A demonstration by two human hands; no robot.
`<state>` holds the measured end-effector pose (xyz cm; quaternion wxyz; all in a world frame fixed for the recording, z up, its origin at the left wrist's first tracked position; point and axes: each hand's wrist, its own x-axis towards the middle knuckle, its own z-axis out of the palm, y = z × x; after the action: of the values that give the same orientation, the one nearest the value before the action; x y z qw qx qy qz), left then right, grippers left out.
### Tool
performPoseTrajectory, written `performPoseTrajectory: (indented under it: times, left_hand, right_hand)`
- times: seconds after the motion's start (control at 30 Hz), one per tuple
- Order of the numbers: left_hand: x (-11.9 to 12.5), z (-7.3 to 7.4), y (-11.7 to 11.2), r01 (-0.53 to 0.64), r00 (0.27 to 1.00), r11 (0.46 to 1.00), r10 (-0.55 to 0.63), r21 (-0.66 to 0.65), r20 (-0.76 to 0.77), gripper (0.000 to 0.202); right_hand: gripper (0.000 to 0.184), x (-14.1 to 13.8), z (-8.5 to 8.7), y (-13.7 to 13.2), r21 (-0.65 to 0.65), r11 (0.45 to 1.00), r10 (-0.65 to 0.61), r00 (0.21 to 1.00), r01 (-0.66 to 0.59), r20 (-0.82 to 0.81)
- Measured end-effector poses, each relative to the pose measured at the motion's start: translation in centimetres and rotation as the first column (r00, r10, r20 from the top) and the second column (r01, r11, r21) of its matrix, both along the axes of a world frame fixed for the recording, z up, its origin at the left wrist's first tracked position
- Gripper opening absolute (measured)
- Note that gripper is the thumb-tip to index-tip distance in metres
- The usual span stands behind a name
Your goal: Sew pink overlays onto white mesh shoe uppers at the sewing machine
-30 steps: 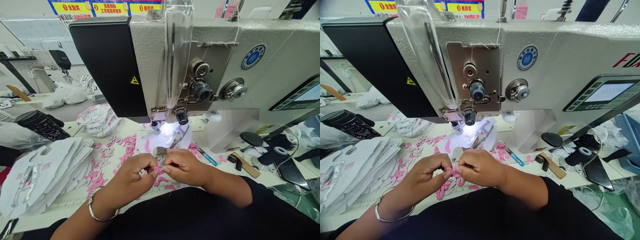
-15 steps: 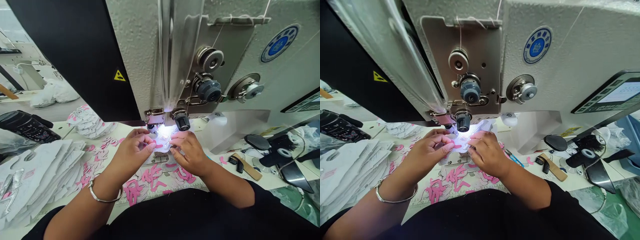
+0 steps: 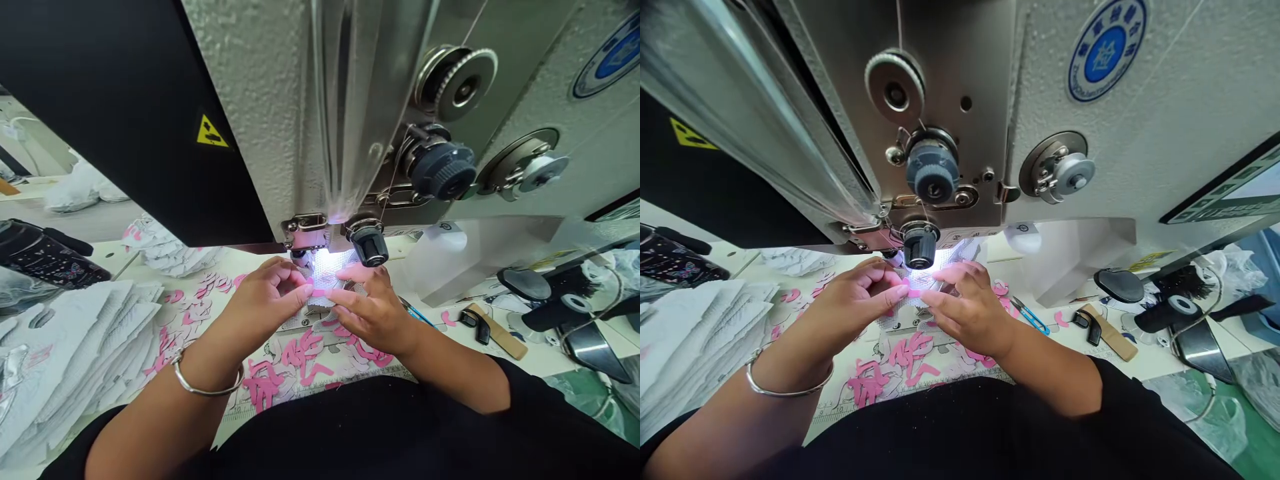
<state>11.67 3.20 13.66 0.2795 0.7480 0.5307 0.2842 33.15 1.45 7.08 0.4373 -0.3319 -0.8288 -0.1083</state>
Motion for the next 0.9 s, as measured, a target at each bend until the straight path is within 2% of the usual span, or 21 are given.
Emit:
performPoseTrajectory:
  times: [0.13, 0.33, 0.43, 0.53, 0.6, 0.73, 0.8, 0.9]
  left_hand:
    - [0.1, 0.1, -0.3, -0.008, 1.000, 1.000, 0.007, 0.010, 0.009, 0.019]
    - [0.2, -0.4, -0.4, -0.035, 0.997, 0.999, 0.033, 0.029, 0.074, 0.022]
    - [0.0, -0.8, -0.4, -0.049, 0.994, 0.998, 0.052, -0.030, 0.096, 0.023]
    - [-0.1, -1.3, -0.4, -0.037, 0.978, 0.988, 0.067, -0.149, 0.200, 0.024]
    - [-0.1, -1.5, -0.3, -0.001, 0.946, 0.974, 0.074, -0.227, 0.316, 0.025]
    - [0.5, -1.1, -0.1, 0.047, 0.835, 0.938, 0.152, -0.343, 0.529, 0.028]
    - [0.8, -0.6, 0.0, 0.043, 0.786, 0.919, 0.210, -0.391, 0.581, 0.032]
    - [1.2, 0.1, 0.3, 0.053, 0.750, 0.896, 0.255, -0.441, 0.610, 0.029]
  right_hand:
    - [0.038, -0.3, -0.1, 0.1, 0.009, 1.000, 0.000, 1.000, 0.000, -0.013]
    - [0.035, -0.6, -0.1, 0.2, 0.016, 1.000, -0.026, 0.999, 0.026, -0.022]
    - [0.032, -0.6, 0.1, 0.3, 0.019, 0.999, -0.035, 0.999, 0.035, -0.019]
    - [0.030, -0.7, 0.2, 0.3, 0.024, 0.999, -0.021, 0.999, 0.022, -0.024]
    - [0.027, -0.8, 0.4, 0.2, 0.026, 1.000, -0.006, 1.000, 0.007, -0.022]
    - [0.023, -0.9, 1.2, 0.2, -0.014, 1.000, -0.005, 1.000, 0.005, 0.003]
    - [0.024, -0.9, 1.7, 0.3, -0.040, 0.999, -0.004, 1.000, 0.004, 0.001]
    - [0.026, -0.7, 2.3, 0.7, -0.088, 0.996, 0.008, 1.000, -0.011, -0.024]
